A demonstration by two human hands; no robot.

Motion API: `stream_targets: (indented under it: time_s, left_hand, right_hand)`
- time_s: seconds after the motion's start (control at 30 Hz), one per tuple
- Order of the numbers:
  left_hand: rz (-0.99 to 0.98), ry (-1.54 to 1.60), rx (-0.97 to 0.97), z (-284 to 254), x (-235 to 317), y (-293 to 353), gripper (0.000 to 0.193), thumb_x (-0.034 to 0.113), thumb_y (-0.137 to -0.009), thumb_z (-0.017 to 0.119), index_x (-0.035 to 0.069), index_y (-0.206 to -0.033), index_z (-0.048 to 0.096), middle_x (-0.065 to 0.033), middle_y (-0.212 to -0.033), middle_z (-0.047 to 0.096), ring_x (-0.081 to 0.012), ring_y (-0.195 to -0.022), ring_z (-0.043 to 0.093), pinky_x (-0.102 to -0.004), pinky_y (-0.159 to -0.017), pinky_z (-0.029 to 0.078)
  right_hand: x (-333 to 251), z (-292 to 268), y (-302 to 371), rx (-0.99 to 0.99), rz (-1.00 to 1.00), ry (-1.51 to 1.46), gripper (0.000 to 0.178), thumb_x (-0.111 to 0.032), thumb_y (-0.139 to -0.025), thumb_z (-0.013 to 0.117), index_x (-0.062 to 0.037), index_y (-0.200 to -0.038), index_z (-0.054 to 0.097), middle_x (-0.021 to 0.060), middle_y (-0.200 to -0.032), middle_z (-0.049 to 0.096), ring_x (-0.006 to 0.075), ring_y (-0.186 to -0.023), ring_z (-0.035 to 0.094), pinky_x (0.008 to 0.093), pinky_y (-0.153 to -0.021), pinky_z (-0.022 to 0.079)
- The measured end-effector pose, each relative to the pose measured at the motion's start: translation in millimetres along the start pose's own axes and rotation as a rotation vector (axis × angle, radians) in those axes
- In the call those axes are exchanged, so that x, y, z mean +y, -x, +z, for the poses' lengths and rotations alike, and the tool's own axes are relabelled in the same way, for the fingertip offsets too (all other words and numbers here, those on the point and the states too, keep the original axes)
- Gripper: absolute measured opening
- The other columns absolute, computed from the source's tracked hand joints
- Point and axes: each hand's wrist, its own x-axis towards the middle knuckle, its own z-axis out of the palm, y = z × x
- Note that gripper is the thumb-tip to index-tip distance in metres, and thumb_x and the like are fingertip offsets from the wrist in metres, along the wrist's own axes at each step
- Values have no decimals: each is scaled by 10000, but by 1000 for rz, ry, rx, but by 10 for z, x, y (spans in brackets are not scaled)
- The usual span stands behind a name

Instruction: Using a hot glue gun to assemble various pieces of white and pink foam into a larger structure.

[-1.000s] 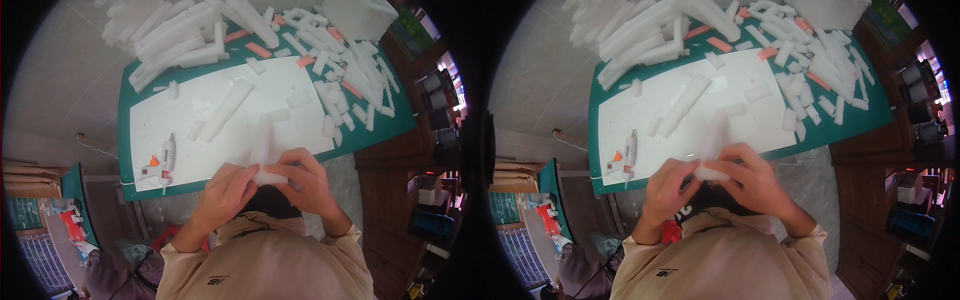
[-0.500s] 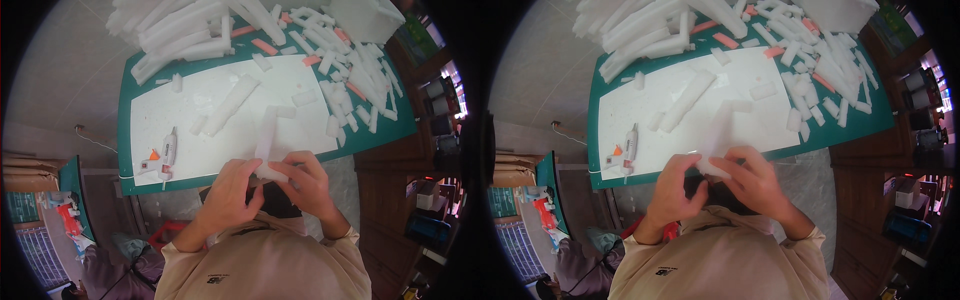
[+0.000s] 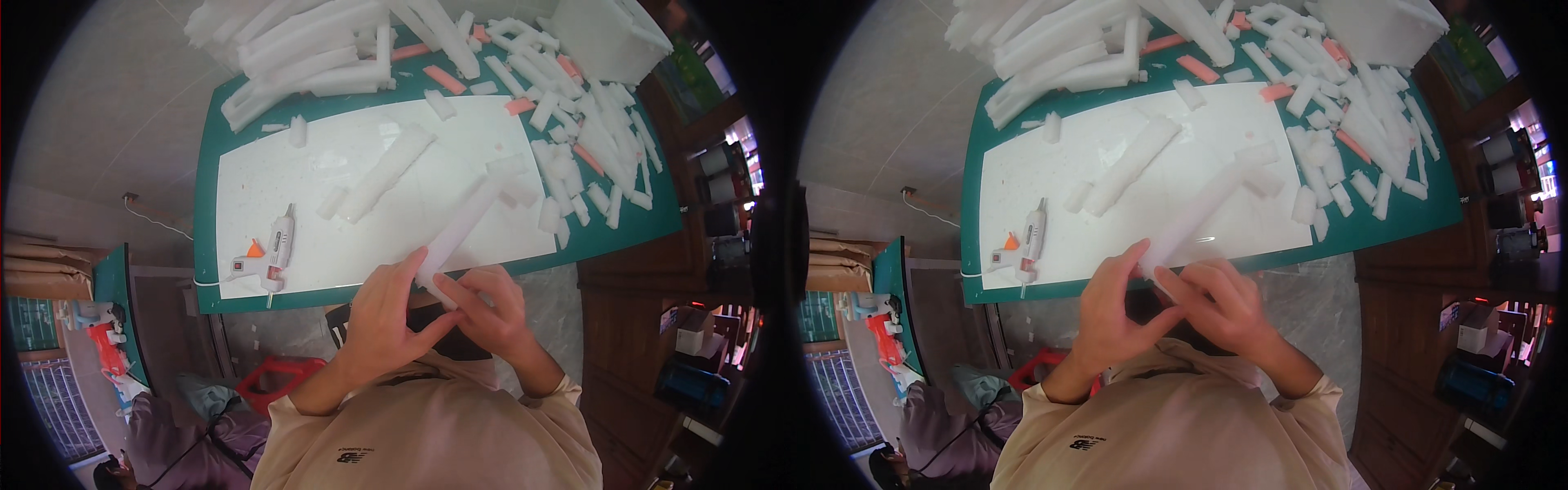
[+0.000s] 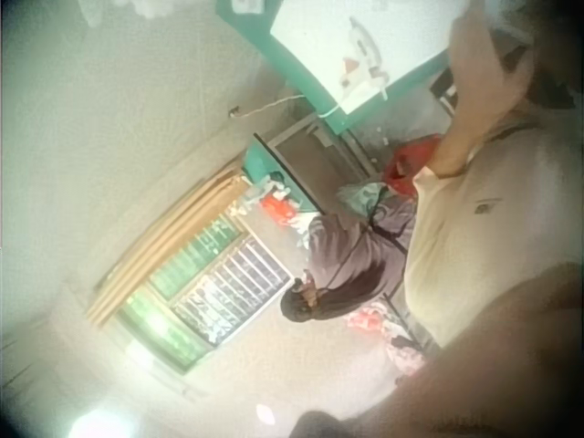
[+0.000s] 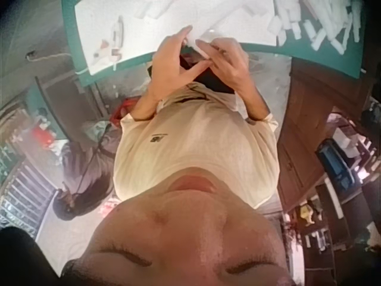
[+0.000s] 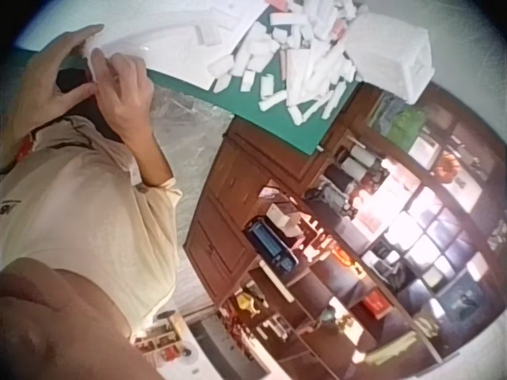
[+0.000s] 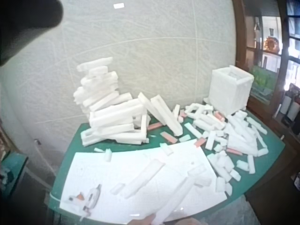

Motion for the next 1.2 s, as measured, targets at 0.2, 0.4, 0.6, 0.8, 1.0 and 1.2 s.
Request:
stream_targets:
  time_s: [0.2,0.4,0.6,0.8,1.0,1.2]
  left_hand:
    - [-16,36,33,32,-23,17,779,138,-635,879,0,-1326,548,-116,-922,601,-230,-789,594,-333,-698,513]
    - [-26,58,35,53,-31,50,751,112,-628,859,-4,-1309,564,-113,-945,621,-211,-770,595,-319,-692,521]
    - [-19,72,31,62,-36,57,726,157,-658,860,-23,-1287,545,-155,-1063,645,-268,-761,594,-354,-652,502]
    - [-33,100,42,86,-70,66,722,167,-643,870,-19,-1268,560,-135,-1017,640,-242,-730,575,-338,-633,492]
    - [-133,118,31,79,-102,92,717,107,-614,861,-17,-1264,586,-98,-894,628,-180,-723,576,-295,-655,514]
    - [-58,106,139,43,-333,150,696,115,-609,849,-24,-1241,594,-110,-929,649,-176,-734,597,-287,-664,518]
  right_hand:
    - [-9,8,-20,-2,-70,62,526,-24,-580,732,2,-1105,727,46,-923,508,178,-738,575,293,-588,512]
    - [-24,28,20,18,-97,97,515,-22,-592,729,6,-1106,729,46,-931,508,177,-737,575,291,-596,525]
    - [-18,58,22,36,-96,85,506,-21,-597,724,-2,-1102,732,42,-923,505,176,-740,575,295,-590,526]
    - [-3,81,42,32,-85,84,562,-54,-539,696,-12,-1098,734,42,-910,512,184,-748,578,296,-591,528]
    - [17,106,35,7,-68,68,595,-63,-532,673,-34,-1123,727,38,-897,520,188,-757,580,293,-587,526]
    - [59,129,58,53,19,-90,455,-5,-642,774,-43,-1092,724,45,-852,564,191,-712,599,301,-557,512]
